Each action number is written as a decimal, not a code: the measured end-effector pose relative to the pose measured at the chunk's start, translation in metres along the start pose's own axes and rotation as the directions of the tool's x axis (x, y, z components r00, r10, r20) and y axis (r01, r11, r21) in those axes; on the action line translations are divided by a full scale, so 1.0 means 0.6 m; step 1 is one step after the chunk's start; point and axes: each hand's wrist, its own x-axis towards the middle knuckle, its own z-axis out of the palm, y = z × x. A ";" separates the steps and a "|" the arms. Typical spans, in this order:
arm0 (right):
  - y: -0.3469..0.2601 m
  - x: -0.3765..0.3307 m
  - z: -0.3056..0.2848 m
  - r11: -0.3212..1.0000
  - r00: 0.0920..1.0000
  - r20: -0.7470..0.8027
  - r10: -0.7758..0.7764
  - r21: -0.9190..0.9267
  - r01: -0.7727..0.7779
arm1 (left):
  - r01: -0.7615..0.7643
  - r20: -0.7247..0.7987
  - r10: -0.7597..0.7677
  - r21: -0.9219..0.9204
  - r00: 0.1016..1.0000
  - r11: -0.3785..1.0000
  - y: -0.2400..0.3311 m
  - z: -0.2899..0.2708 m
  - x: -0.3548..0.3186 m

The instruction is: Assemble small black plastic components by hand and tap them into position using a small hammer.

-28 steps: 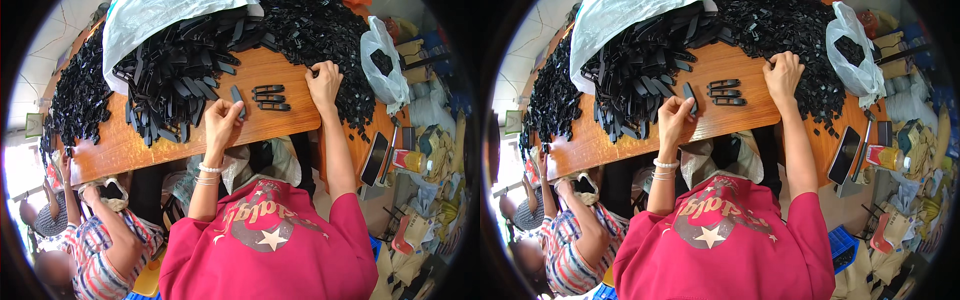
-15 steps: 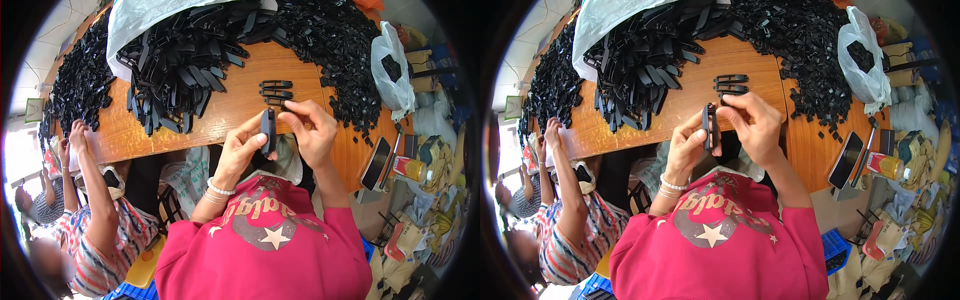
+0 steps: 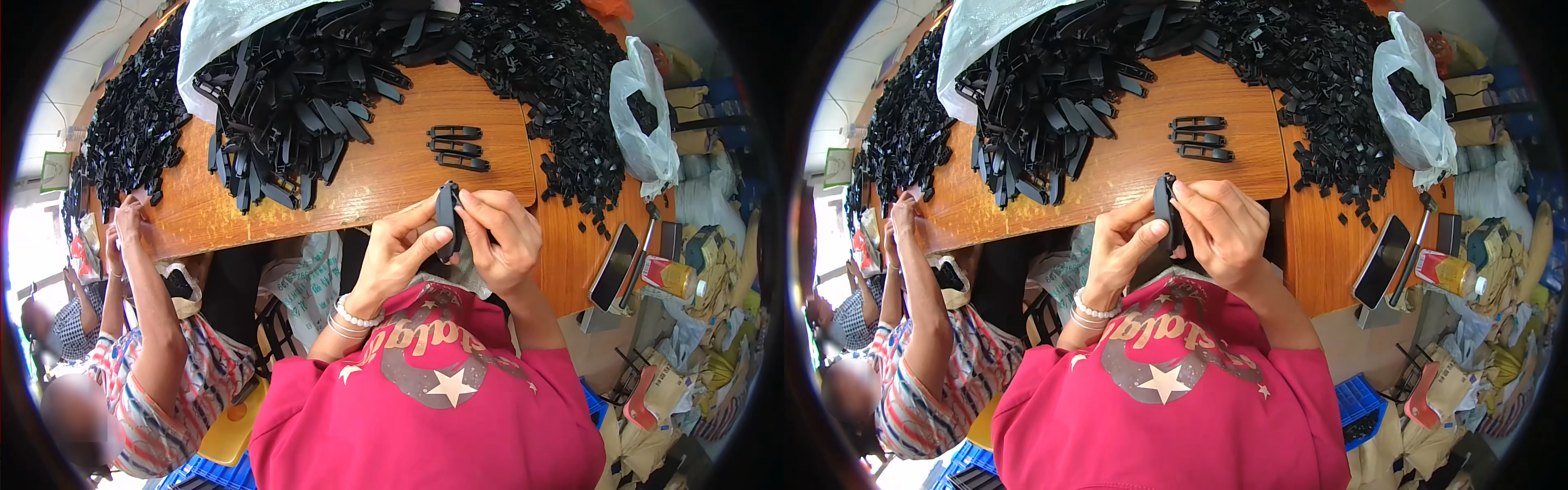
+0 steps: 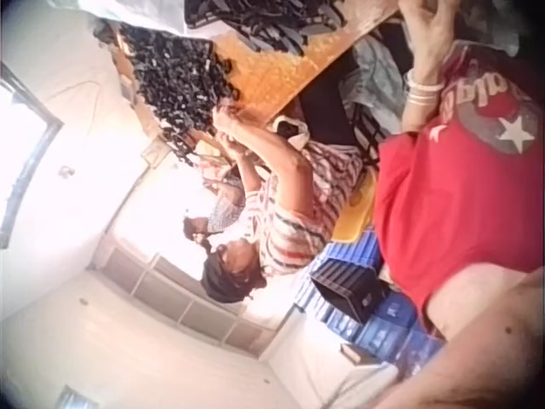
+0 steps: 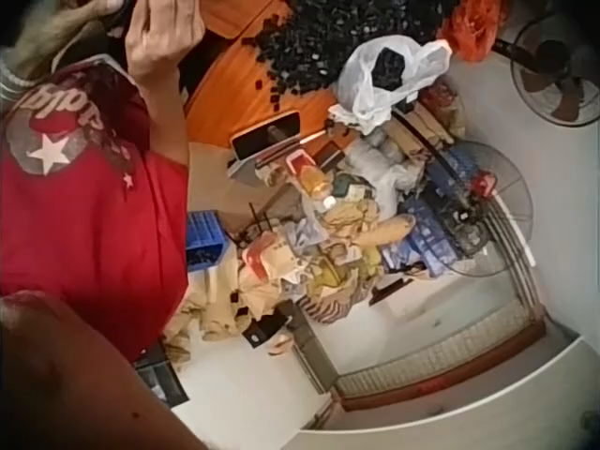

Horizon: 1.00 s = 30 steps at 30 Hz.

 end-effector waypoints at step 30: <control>0.120 -0.048 -0.001 0.874 0.909 0.077 0.409 -0.319 -0.366 | -0.120 0.428 0.357 0.763 0.831 -0.635 0.005 -0.150 0.259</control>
